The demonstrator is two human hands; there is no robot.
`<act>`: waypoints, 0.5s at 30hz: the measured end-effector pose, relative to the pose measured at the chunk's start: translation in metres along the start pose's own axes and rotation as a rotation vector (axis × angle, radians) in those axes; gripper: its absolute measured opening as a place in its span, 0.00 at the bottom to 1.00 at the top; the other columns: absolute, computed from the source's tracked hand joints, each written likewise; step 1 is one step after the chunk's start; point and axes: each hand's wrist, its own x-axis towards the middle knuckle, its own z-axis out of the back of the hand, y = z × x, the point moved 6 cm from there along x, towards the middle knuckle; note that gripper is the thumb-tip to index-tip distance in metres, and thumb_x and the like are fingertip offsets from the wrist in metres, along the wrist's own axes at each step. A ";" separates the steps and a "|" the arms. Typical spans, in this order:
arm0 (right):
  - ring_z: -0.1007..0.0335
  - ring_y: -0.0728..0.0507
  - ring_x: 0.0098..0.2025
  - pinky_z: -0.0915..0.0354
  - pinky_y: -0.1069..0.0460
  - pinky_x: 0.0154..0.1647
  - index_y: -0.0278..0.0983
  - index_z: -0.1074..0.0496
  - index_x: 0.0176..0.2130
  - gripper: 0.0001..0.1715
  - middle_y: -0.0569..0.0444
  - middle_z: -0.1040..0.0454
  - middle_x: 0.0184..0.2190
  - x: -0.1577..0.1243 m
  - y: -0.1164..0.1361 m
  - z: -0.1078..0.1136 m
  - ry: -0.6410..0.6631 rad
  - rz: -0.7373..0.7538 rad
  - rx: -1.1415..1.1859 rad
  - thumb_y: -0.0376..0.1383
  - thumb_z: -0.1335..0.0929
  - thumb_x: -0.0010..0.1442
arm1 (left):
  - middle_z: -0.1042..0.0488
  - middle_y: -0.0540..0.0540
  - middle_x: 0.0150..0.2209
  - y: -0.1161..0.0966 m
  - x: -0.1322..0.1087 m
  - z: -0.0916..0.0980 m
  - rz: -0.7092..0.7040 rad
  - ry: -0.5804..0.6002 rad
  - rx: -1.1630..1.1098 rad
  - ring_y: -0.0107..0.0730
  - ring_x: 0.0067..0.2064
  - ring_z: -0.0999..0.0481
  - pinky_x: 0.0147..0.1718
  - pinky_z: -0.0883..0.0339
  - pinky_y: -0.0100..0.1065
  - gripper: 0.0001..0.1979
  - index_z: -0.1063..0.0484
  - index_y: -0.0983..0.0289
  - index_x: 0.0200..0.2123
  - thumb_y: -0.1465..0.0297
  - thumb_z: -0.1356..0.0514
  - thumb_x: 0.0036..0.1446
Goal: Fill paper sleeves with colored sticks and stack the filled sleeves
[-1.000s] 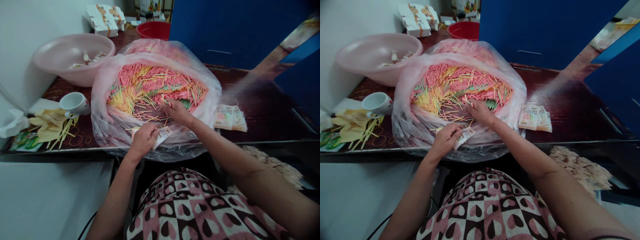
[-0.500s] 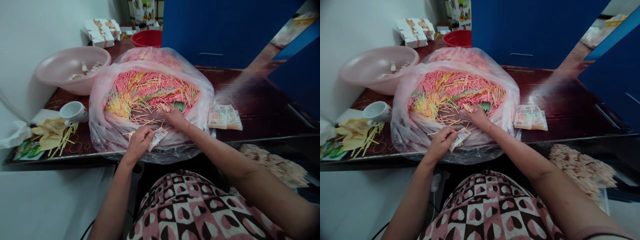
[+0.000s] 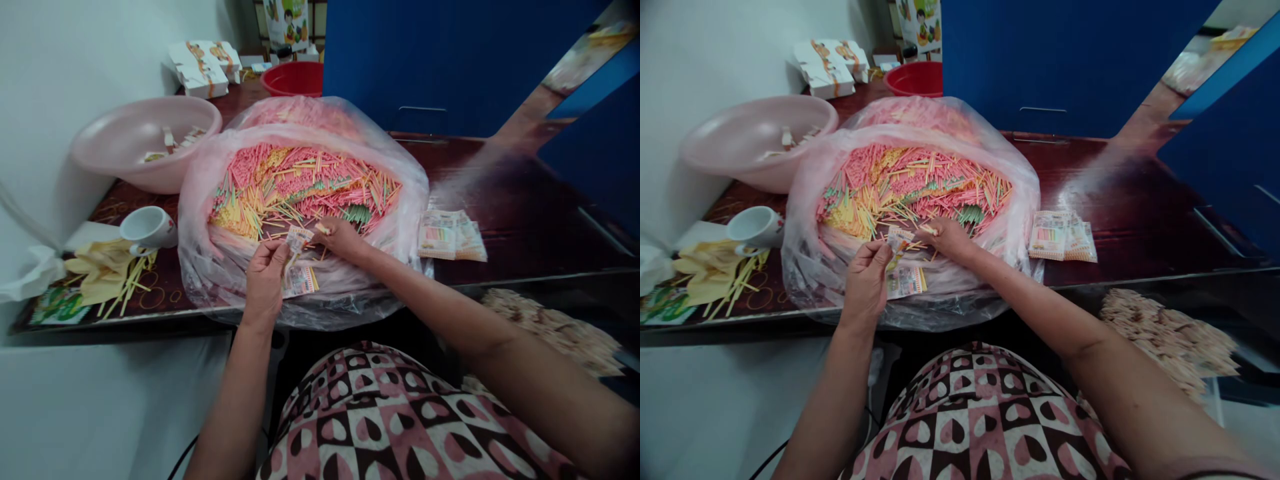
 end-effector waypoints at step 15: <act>0.39 0.48 0.26 0.38 0.52 0.30 0.38 0.25 0.29 0.34 0.59 0.34 0.21 -0.021 0.055 0.039 -0.125 -0.044 0.280 0.66 0.30 0.57 | 0.23 0.52 0.40 0.002 0.005 -0.012 -0.070 0.047 0.104 0.30 0.43 0.24 0.47 0.28 0.34 0.15 0.28 0.62 0.31 0.62 0.27 0.48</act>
